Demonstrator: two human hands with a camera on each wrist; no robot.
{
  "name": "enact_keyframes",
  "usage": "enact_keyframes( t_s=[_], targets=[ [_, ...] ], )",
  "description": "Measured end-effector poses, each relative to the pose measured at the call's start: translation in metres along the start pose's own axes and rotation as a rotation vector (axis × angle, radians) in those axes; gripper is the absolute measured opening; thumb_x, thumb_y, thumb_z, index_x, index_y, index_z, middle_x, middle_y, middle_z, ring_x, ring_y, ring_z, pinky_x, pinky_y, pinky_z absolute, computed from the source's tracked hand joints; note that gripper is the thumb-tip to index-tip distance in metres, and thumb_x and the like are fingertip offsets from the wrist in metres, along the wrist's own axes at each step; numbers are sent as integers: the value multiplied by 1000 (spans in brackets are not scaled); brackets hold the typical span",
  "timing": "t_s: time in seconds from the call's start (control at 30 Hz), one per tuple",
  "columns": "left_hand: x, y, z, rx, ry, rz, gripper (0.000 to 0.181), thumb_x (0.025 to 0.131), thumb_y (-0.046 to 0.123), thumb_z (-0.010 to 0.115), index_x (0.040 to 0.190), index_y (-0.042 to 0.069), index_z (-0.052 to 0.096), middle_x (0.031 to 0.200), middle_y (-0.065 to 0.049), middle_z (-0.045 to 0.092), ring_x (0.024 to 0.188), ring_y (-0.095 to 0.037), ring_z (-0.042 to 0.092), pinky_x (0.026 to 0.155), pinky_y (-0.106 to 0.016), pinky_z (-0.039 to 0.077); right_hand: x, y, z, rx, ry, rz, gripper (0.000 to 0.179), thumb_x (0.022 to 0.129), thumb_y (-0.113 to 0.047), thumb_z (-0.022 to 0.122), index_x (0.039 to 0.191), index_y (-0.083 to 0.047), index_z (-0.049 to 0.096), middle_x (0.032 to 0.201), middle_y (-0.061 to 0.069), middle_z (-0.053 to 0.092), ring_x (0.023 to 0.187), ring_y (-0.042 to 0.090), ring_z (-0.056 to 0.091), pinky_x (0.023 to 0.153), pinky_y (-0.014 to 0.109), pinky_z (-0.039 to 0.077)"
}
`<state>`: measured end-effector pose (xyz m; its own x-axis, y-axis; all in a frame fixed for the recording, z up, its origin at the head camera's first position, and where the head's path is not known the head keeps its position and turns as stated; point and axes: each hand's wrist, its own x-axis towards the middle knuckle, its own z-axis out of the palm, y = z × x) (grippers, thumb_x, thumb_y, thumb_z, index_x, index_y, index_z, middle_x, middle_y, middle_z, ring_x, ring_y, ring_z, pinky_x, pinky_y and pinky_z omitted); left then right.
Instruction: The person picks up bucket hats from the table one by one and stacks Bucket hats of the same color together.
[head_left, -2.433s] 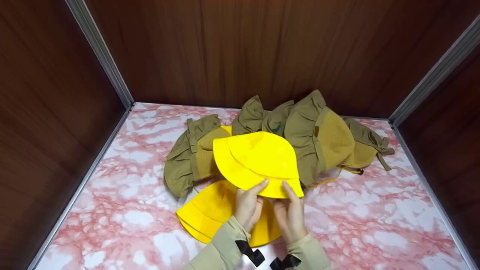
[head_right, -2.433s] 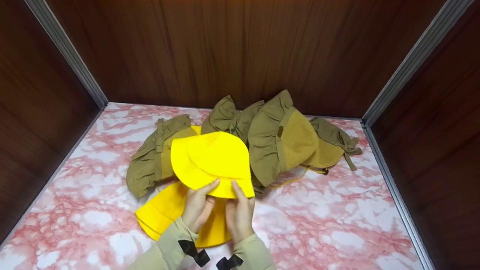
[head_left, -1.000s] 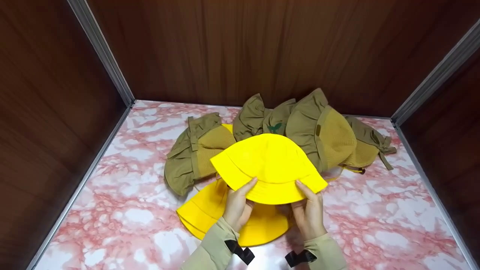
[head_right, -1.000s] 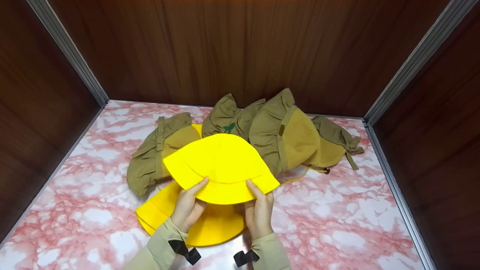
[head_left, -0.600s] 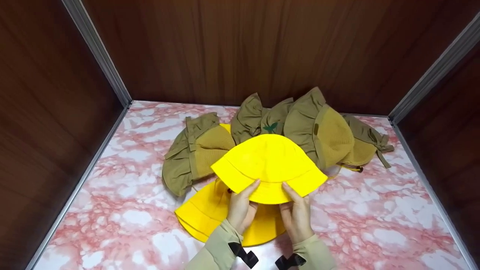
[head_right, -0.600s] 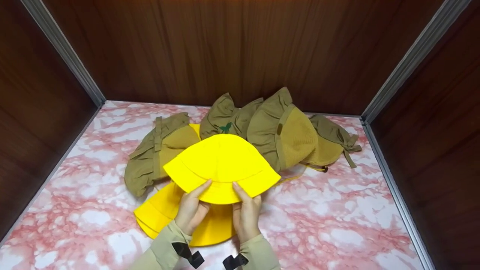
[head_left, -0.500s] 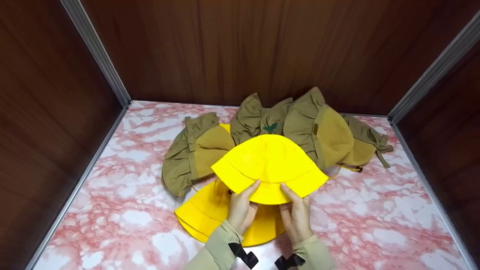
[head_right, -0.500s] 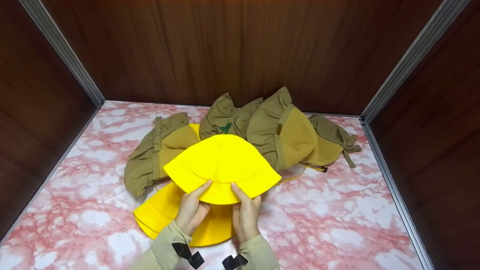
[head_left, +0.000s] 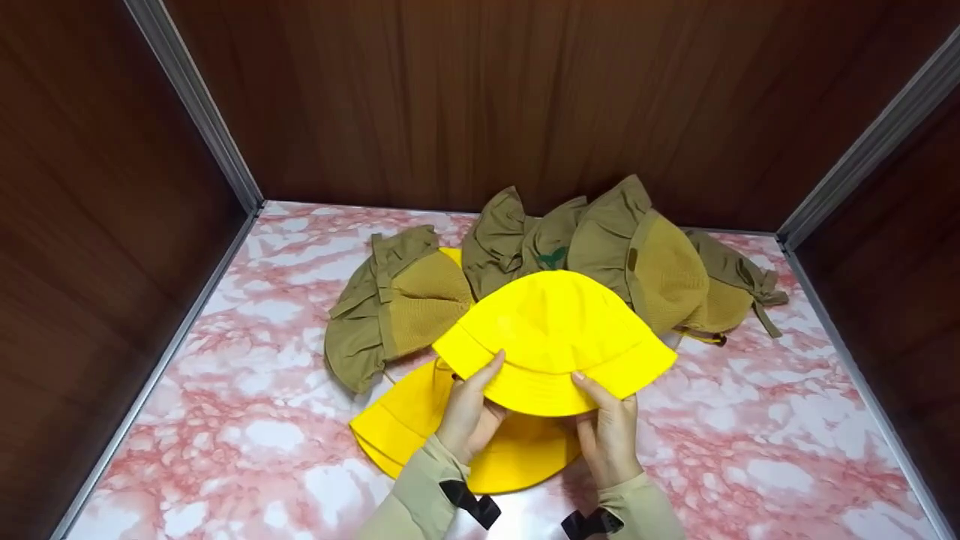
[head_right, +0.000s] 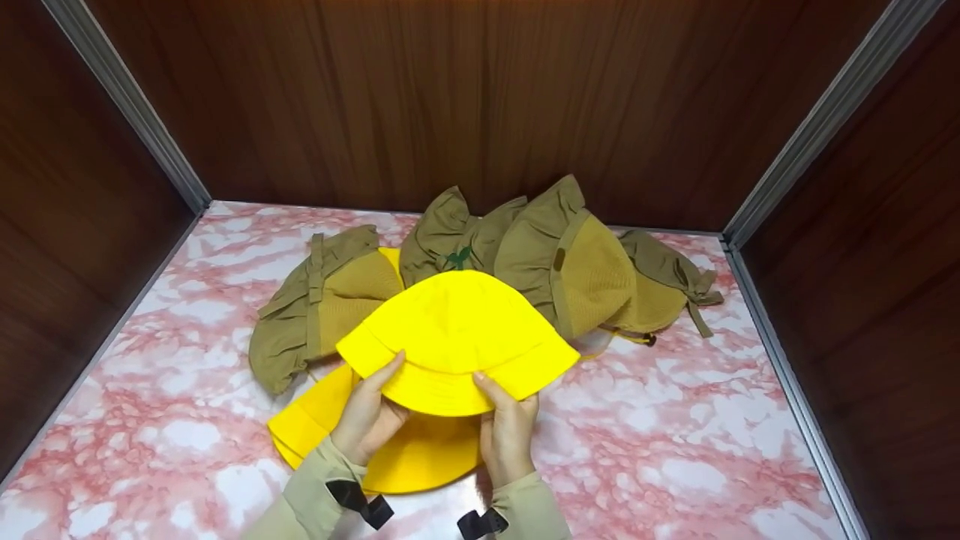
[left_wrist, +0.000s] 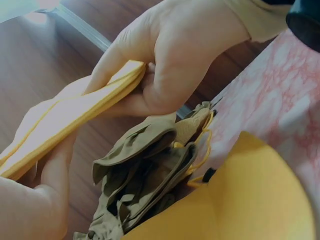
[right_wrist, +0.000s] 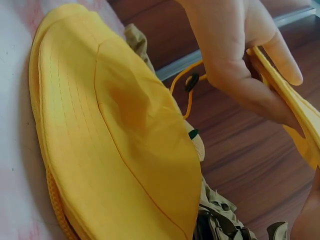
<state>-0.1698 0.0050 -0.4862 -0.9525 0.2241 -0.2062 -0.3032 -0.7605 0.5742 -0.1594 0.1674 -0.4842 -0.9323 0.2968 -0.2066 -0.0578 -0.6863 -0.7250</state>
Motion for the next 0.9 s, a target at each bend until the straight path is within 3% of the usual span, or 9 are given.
enact_keyframes(
  t_s=[0.13, 0.4, 0.5, 0.73, 0.9],
  targets=[
    [-5, 7, -4, 59, -7, -32, 34, 102, 19, 55, 133, 8, 48, 118, -3, 64, 108, -16, 63, 88, -33, 54, -3, -4, -2, -44, -58, 36, 43, 91, 13, 58, 126, -9, 48, 112, 0, 63, 101, 13, 65, 91, 28, 57],
    [-19, 29, -18, 124, -2, -43, 44, 102, 21, 54, 141, 8, 40, 128, -5, 59, 116, -17, 60, 96, -34, 52, 2, -17, -8, 17, -115, 80, 34, 96, 7, 54, 125, -8, 46, 108, 4, 64, 95, 15, 68, 84, 28, 59],
    [-23, 36, -23, 129, -4, -52, 44, 102, 20, 54, 142, 8, 39, 129, -5, 59, 118, -17, 60, 99, -35, 51, 5, -20, -7, 8, -113, 86, 30, 97, 3, 55, 124, -7, 48, 108, 5, 65, 96, 16, 68, 84, 29, 59],
    [-29, 45, -31, 155, -9, -54, 48, 100, 19, 57, 142, 6, 39, 130, -5, 59, 119, -18, 60, 102, -37, 51, 5, -21, -7, -139, -55, 76, 31, 95, 0, 61, 123, -9, 49, 108, 1, 66, 96, 14, 68, 85, 27, 59],
    [-32, 52, -42, 228, -13, -51, 39, 97, 11, 62, 133, 3, 51, 119, -4, 67, 110, -16, 65, 96, -34, 55, 4, -21, -11, -140, -30, 70, 34, 93, 5, 61, 119, -11, 47, 106, 0, 63, 95, 13, 67, 83, 26, 59]
  ],
)
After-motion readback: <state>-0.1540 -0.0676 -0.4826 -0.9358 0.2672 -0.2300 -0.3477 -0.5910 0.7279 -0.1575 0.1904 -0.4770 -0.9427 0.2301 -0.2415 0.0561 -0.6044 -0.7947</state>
